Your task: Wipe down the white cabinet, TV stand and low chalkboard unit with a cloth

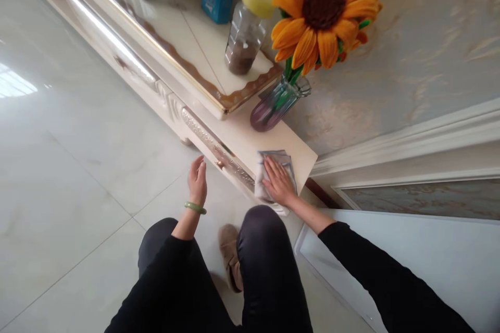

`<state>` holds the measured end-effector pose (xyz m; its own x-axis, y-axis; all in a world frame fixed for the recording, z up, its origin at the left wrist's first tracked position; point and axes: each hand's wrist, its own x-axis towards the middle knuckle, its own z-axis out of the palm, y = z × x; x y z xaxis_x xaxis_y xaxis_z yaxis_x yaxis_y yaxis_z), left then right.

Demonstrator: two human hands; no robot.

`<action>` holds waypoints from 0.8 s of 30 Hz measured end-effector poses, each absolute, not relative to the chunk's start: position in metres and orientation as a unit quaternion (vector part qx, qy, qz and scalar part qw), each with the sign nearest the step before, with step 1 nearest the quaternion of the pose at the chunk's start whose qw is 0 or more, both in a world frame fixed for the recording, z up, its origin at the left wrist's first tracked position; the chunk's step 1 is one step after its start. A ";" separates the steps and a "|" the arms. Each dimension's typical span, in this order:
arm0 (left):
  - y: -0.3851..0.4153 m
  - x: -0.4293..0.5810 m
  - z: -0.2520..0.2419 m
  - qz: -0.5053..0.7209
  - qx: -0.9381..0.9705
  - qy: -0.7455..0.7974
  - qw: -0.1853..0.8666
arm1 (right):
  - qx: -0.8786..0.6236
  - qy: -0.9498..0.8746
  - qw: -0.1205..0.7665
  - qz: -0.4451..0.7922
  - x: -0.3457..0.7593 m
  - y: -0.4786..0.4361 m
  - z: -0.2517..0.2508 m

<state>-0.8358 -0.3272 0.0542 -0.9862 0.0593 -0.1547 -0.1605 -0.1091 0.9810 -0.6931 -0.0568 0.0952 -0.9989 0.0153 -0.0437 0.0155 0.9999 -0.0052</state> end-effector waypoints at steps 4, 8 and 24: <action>-0.301 -0.853 0.131 0.734 0.180 0.655 -0.015 | 0.012 1.000 -0.006 0.009 -0.692 -0.059 0.091; -0.218 -0.891 0.191 0.645 0.322 0.693 -0.026 | -0.004 0.999 -0.038 0.004 -0.700 -0.071 0.097; -0.104 -0.973 0.218 0.605 0.262 0.748 0.081 | -0.065 0.989 -0.009 -0.134 -0.792 -0.095 0.108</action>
<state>-0.9732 -0.1042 0.2178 -0.8497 0.4898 0.1953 0.2931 0.1309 0.9471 -0.7915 -0.0951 0.1075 -0.9915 -0.1254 0.0344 -0.1300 0.9558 -0.2637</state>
